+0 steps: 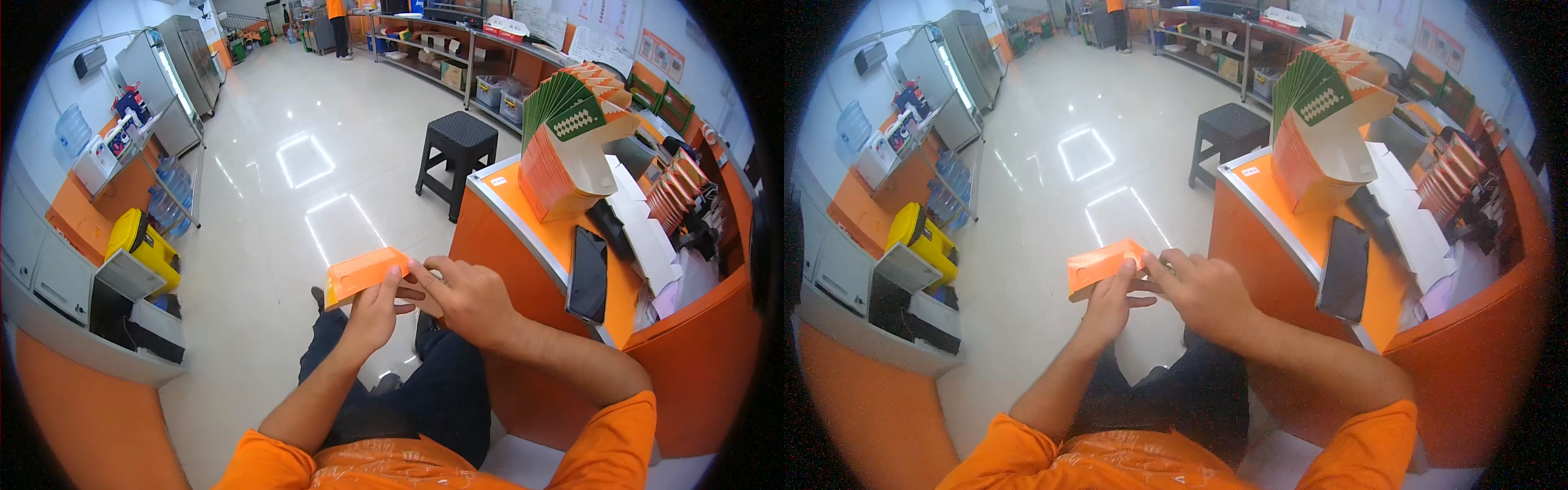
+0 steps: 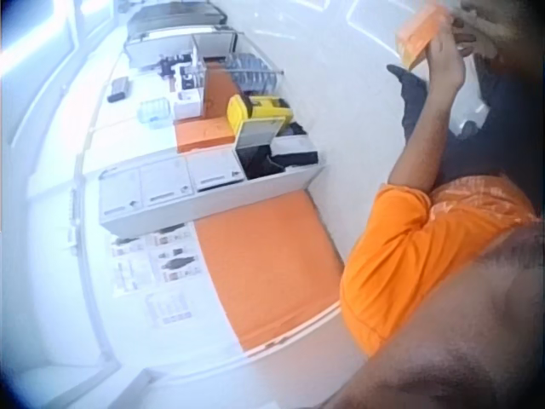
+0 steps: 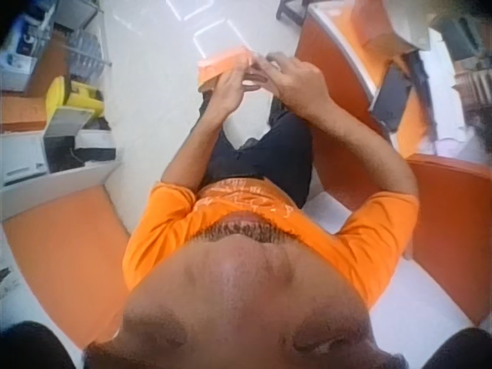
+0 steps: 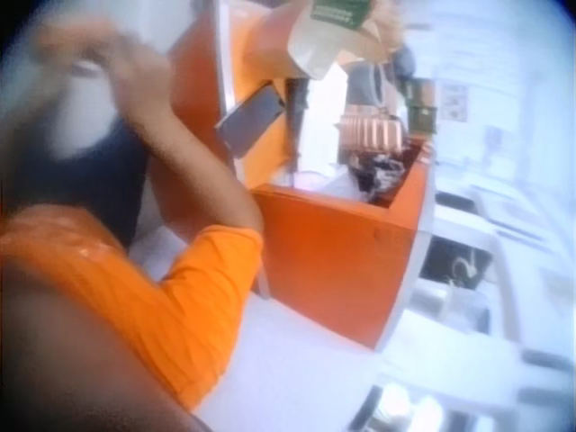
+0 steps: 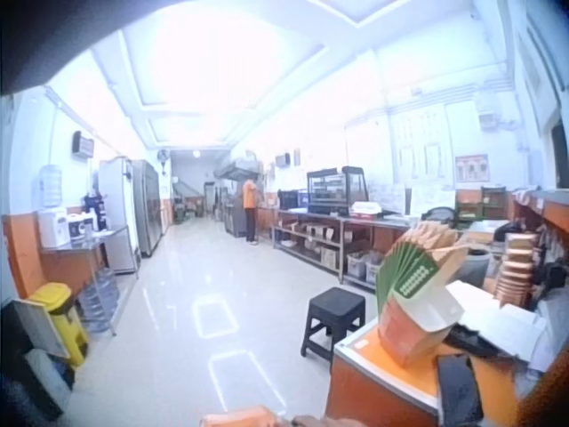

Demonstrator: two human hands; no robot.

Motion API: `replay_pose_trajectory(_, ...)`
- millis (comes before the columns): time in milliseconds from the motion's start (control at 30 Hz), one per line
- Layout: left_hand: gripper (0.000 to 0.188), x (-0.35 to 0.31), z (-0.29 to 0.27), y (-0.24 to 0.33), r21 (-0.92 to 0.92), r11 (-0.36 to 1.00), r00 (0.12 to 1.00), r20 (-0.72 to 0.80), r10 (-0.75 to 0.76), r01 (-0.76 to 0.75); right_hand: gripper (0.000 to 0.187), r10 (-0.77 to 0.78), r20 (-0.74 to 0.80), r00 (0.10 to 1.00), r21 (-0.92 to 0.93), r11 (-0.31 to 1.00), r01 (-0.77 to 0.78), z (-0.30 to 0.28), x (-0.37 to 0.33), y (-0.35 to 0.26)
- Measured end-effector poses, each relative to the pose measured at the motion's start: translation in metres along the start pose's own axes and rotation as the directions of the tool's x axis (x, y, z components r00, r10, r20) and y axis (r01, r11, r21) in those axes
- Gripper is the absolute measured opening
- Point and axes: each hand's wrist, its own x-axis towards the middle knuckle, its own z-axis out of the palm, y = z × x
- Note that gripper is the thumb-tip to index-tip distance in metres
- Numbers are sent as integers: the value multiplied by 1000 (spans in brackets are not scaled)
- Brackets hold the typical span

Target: The person assembles cardboard food containers by folding the flaps and interlocking the tabs by hand.

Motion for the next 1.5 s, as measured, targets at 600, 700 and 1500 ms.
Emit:
replay_pose_trajectory(600,17,0,-4,-1,579,596,815,242,526,-556,56,154,19,988,553,821,-138,-10,9,-8)
replay_pose_trajectory(700,19,4,-4,-7,623,470,747,303,591,-625,56,165,63,984,631,758,-167,-9,8,-7)
replay_pose_trajectory(1500,27,2,-3,9,-17,992,993,6,121,-121,16,509,252,823,805,363,-470,6,10,3)
